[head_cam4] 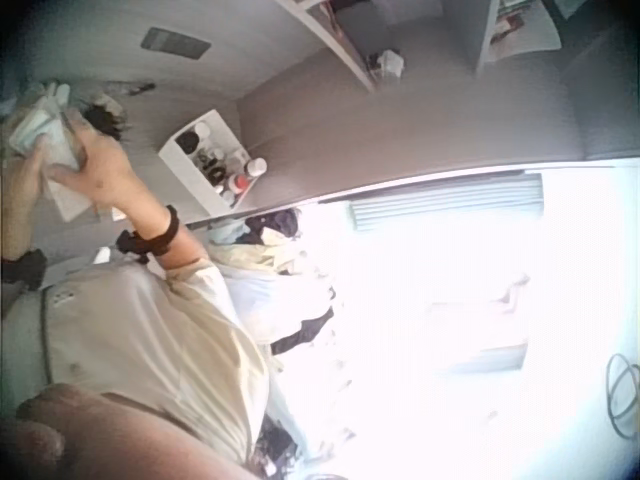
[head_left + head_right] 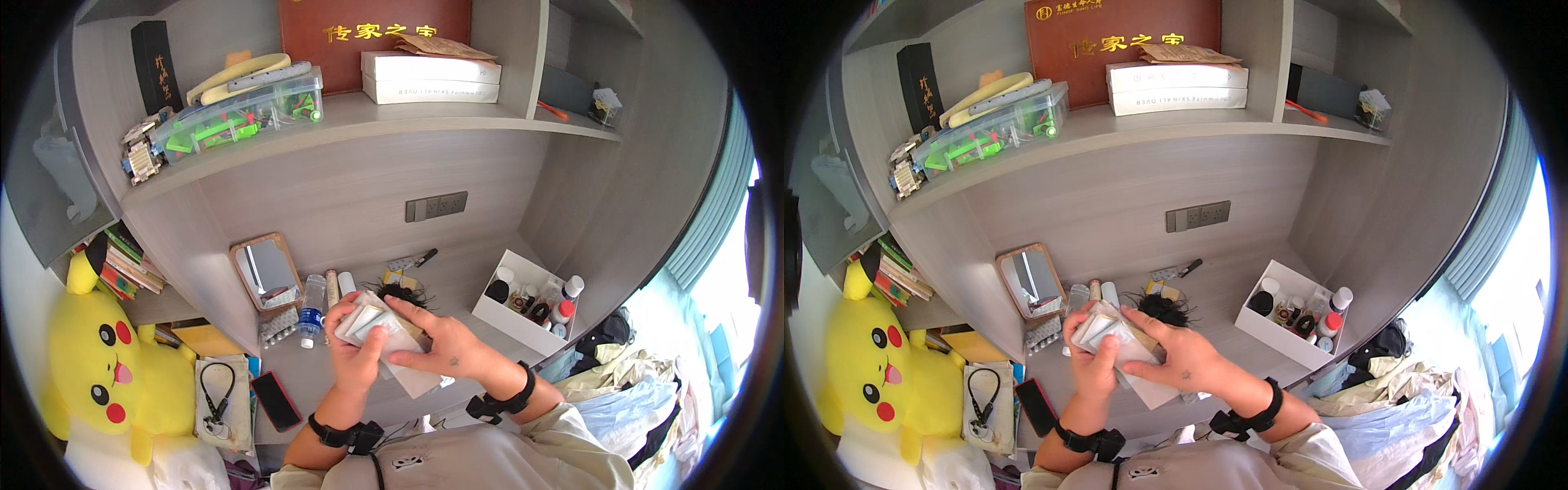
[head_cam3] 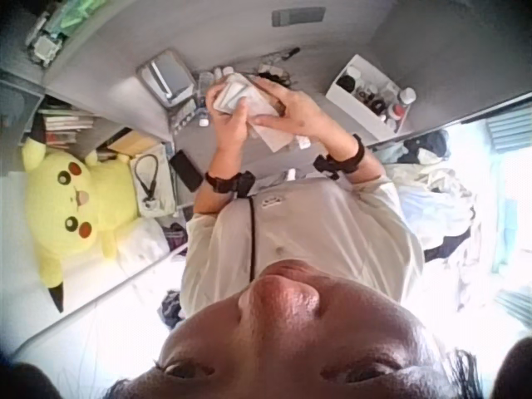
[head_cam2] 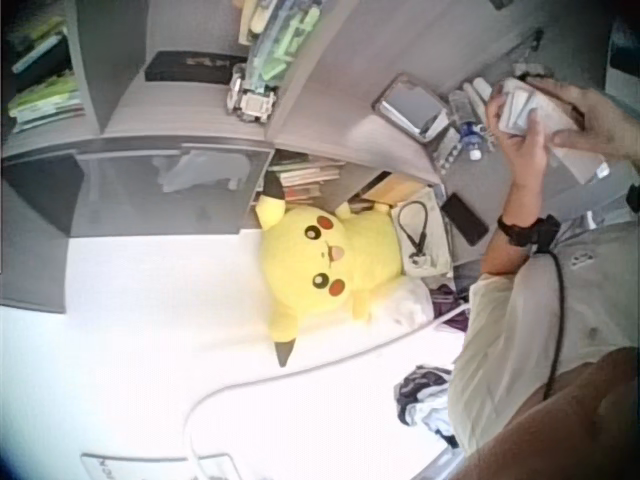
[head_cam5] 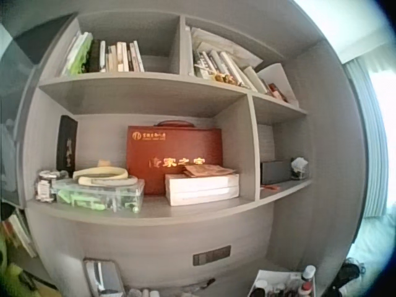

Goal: The person organizes various items by picking them up from a cluttered desk and placing them into a white bin, then sorts through remaining papers and objects on the desk surface.

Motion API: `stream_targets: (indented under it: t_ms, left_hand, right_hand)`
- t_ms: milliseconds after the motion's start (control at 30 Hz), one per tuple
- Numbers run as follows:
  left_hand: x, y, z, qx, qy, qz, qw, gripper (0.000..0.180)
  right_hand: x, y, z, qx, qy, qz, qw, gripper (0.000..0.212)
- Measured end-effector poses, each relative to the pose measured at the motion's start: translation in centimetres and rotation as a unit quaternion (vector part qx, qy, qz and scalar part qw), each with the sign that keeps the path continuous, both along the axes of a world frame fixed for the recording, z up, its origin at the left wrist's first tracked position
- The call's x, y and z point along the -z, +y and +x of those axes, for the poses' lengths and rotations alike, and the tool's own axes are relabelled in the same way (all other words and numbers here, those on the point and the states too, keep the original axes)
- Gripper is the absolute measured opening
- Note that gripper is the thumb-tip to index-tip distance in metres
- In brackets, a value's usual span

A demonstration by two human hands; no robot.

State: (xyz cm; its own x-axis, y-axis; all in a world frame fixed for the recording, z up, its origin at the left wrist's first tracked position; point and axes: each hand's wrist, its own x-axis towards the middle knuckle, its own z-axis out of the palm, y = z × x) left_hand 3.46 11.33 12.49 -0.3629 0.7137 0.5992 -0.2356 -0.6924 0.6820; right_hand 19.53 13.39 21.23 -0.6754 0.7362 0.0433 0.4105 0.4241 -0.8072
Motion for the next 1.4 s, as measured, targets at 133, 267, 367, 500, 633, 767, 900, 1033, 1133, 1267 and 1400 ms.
stream_targets:
  t_ms: [133,267,367,500,633,767,900,1033,1133,1267,1400]
  left_hand:
    - [-1.9,-0.2,0.5,0.005,0.017,0.030,0.999,0.054]
    - [-6.3,0.9,-0.4,-0.019,0.078,0.091,0.993,0.063]
    - [-12.0,1.8,-0.6,0.042,0.102,0.104,0.988,0.083]
    - [-17.7,3.5,-0.5,0.043,0.081,0.148,0.985,0.090]
    - [-19.1,5.0,-2.6,0.013,0.115,0.105,0.988,0.071]
    - [-19.6,5.9,-2.6,0.025,0.105,0.040,0.993,0.065]
    - [-19.8,6.9,-3.0,0.049,0.123,-0.049,0.990,0.060]
    - [-19.3,9.0,-4.6,-0.053,0.192,0.018,0.980,0.058]
    - [-19.5,9.6,-4.5,-0.112,0.240,0.058,0.963,0.057]
    - [-20.8,8.3,-3.6,-0.231,0.319,0.038,0.918,0.058]
    - [-20.4,9.2,-4.0,-0.347,0.366,0.096,0.858,0.060]
  right_hand:
    - [0.1,0.2,-0.5,-0.056,0.155,0.075,0.983,0.075]
    - [-2.5,0.7,-1.5,-0.061,0.240,0.123,0.961,0.073]
    - [-6.2,2.0,-1.7,-0.042,0.270,0.205,0.940,0.071]
    - [-13.5,3.3,-2.5,0.025,0.336,0.179,0.924,0.073]
    - [-21.0,5.2,-5.0,0.054,0.324,0.077,0.941,0.080]
    - [-23.3,11.0,-6.8,0.127,0.228,0.087,0.962,0.060]
    - [-23.8,14.7,-6.8,0.151,0.139,0.061,0.977,0.056]
    - [-25.5,14.5,-9.3,0.208,-0.048,0.200,0.956,0.059]
    - [-26.7,14.3,-11.4,0.222,-0.193,0.337,0.894,0.060]
    - [-28.0,13.4,-13.5,0.190,-0.345,0.419,0.818,0.055]
    - [-28.3,12.8,-13.6,0.170,-0.361,0.417,0.817,0.050]
